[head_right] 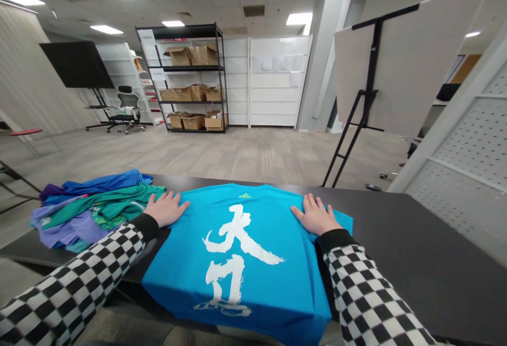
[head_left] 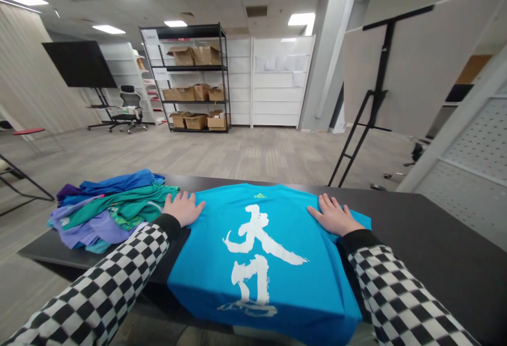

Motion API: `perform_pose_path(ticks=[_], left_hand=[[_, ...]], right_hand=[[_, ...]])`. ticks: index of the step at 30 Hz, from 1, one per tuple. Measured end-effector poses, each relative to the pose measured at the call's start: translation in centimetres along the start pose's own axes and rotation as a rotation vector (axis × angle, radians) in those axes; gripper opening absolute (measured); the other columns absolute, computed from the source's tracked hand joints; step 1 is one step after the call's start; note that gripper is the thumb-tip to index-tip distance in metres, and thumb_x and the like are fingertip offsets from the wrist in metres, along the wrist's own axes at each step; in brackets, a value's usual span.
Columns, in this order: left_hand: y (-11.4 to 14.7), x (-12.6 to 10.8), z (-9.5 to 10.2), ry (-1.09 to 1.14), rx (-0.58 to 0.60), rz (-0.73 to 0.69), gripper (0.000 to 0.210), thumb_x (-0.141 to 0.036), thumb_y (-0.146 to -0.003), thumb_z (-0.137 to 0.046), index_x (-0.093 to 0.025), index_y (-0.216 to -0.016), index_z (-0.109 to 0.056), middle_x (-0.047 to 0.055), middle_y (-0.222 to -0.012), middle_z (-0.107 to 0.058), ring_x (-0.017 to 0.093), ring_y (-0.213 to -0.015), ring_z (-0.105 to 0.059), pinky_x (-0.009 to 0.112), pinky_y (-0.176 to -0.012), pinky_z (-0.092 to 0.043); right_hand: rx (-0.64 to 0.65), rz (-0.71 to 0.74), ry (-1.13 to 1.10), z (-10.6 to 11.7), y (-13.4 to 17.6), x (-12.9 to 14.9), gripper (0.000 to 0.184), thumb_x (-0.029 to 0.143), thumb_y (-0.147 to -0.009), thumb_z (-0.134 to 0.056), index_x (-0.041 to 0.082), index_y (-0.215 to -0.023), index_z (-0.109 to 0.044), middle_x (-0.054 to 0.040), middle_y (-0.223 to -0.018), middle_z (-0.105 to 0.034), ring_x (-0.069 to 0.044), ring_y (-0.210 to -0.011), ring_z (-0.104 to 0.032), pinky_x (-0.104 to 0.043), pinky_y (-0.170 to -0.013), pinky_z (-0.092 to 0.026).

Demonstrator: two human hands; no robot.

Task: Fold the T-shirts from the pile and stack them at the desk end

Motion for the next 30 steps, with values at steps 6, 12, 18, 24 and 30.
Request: perform_pose_path(ticks=[6, 12, 18, 24, 30], left_hand=[[-0.5, -5.3, 3.4, -0.050, -0.124, -0.131, 0.082, -0.066, -0.108, -0.034, -0.013, -0.165, -0.061, 0.025, -0.178, -0.046, 0.050, -0.170, -0.030, 0.071, -0.137, -0.007], [-1.3, -17.5, 2.6, 0.270, 0.059, -0.578, 0.080, -0.068, -0.112, -0.027, -0.027, -0.180, -0.037, 0.011, -0.188, -0.028, 0.033, -0.175, -0.027, 0.056, -0.140, -0.022], [-3.8, -18.2, 0.4, 0.258, 0.053, -0.513, 0.088, -0.074, -0.110, -0.031, -0.026, -0.183, -0.031, 0.012, -0.190, -0.020, 0.036, -0.177, -0.020, 0.061, -0.141, -0.015], [-3.4, -18.1, 0.7, 0.214, 0.086, -0.504, 0.097, -0.080, -0.107, -0.032, -0.023, -0.185, -0.024, 0.014, -0.191, -0.015, 0.037, -0.178, -0.016, 0.063, -0.141, -0.011], [-0.5, -23.5, 3.7, 0.242, -0.033, -0.589, 0.088, -0.066, -0.113, -0.025, -0.011, -0.181, -0.032, 0.021, -0.189, -0.022, 0.037, -0.177, -0.018, 0.062, -0.142, -0.012]], right_hand=[[0.012, 0.000, -0.017, 0.2, 0.1, -0.3, 0.108, 0.084, -0.104, -0.019, 0.014, -0.185, -0.020, -0.0110, -0.192, -0.011, -0.040, -0.178, -0.010, -0.068, -0.141, -0.013], [-0.001, 0.017, -0.021, 0.2, 0.2, -0.3, 0.107, 0.086, -0.104, -0.020, 0.016, -0.185, -0.021, -0.0114, -0.192, -0.012, -0.041, -0.177, -0.013, -0.068, -0.140, -0.012], [0.028, 0.033, -0.026, 0.4, 0.1, -0.4, 0.107, 0.087, -0.104, -0.023, 0.018, -0.185, -0.020, -0.0118, -0.192, -0.012, -0.040, -0.178, -0.011, -0.068, -0.141, -0.012], [0.018, 0.046, -0.026, 0.8, -0.2, -0.1, 0.108, 0.088, -0.104, -0.023, 0.016, -0.185, -0.020, -0.0104, -0.192, -0.010, -0.039, -0.178, -0.011, -0.068, -0.141, -0.011], [0.013, 0.042, -0.033, 0.7, -0.3, -0.1, 0.111, 0.090, -0.104, -0.022, 0.015, -0.185, -0.019, -0.0113, -0.192, -0.011, -0.040, -0.177, -0.012, -0.068, -0.141, -0.011]])
Point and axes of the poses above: each hand's wrist, its own y-axis away from the middle knuckle, its own z-axis out of the back of the hand, x = y × z, the point moved 10 cm from there along -y, towards the middle knuckle
